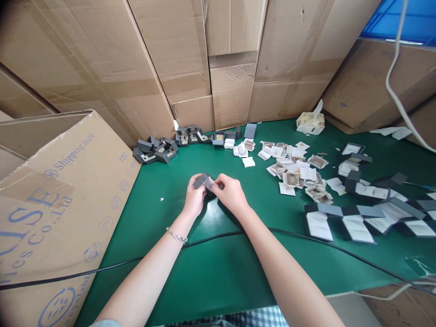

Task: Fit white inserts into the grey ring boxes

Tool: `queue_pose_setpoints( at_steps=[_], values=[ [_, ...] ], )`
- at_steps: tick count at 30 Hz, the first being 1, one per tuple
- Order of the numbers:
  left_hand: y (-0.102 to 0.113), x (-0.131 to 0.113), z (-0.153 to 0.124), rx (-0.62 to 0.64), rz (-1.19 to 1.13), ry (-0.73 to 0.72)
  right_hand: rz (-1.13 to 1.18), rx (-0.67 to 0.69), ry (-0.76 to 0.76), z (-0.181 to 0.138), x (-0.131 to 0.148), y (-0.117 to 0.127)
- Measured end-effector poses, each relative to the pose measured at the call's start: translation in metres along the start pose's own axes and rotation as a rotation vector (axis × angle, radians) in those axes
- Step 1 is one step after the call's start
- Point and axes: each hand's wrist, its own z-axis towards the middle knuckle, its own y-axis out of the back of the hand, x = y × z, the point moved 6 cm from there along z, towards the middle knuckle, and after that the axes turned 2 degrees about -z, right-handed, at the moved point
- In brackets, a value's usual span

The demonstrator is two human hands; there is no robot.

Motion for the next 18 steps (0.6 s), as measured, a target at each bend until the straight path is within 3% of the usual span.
queue_pose_setpoints(
  at_steps=[4, 9, 14, 18],
  values=[
    [-0.004, 0.0, -0.003, 0.058, -0.114, 0.075, -0.115, 0.035, 0.096, 0.002, 0.009, -0.002],
    [-0.006, 0.0, -0.005, 0.044, -0.187, 0.104, -0.341, 0.002, 0.183, -0.003, 0.019, -0.006],
    [-0.006, -0.002, -0.007, 0.012, -0.201, 0.072, -0.575, -0.074, 0.341, -0.008, 0.03, -0.008],
    [-0.006, -0.006, -0.009, 0.01, -0.18, 0.015, -0.594, -0.104, 0.371, -0.007, 0.031, -0.007]
  ],
)
